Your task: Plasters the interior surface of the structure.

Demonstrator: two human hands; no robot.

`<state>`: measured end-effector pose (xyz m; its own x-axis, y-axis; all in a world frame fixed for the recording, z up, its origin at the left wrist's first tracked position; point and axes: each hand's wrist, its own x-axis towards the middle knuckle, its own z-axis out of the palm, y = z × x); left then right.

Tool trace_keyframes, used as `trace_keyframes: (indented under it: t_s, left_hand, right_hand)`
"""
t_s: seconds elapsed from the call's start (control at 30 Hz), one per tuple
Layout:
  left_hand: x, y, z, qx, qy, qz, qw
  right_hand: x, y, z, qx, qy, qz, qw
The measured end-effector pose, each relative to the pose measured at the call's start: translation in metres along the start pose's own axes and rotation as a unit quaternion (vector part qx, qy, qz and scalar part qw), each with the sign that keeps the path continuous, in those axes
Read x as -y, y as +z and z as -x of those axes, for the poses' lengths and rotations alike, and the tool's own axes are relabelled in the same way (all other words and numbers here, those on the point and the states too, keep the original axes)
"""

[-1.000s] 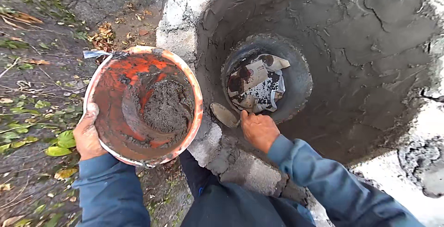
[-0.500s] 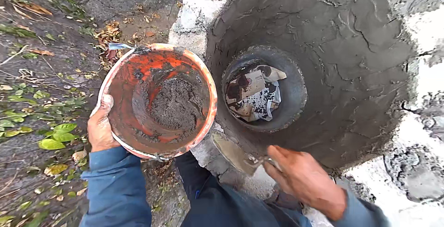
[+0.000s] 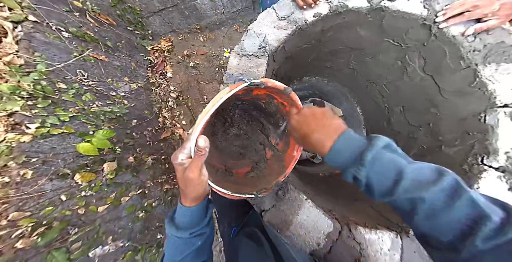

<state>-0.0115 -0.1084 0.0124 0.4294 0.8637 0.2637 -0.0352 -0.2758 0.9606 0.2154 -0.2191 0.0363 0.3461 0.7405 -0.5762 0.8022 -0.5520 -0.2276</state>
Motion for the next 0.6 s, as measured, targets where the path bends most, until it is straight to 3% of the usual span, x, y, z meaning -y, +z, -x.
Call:
trace_keyframes:
  t_s: [0.13,0.23,0.43,0.6]
  left_hand:
    - [0.002,0.004,0.008,0.011,0.036,0.004,0.999]
    - [-0.002,0.013,0.012,0.007,0.044,0.001,0.999]
    - [0.000,0.012,0.026,0.005,0.038,0.015,0.999]
    - [0.005,0.004,0.021,-0.021,0.040,0.028,0.999]
  right_hand:
    - [0.020,0.025,0.000,0.101,-0.064,0.038,0.992]
    - [0.014,0.027,0.016,0.132,-0.105,0.044,0.985]
    - [0.014,0.016,0.007,-0.077,-0.036,0.017,0.996]
    - [0.025,0.028,0.019,0.041,-0.110,0.055,0.992]
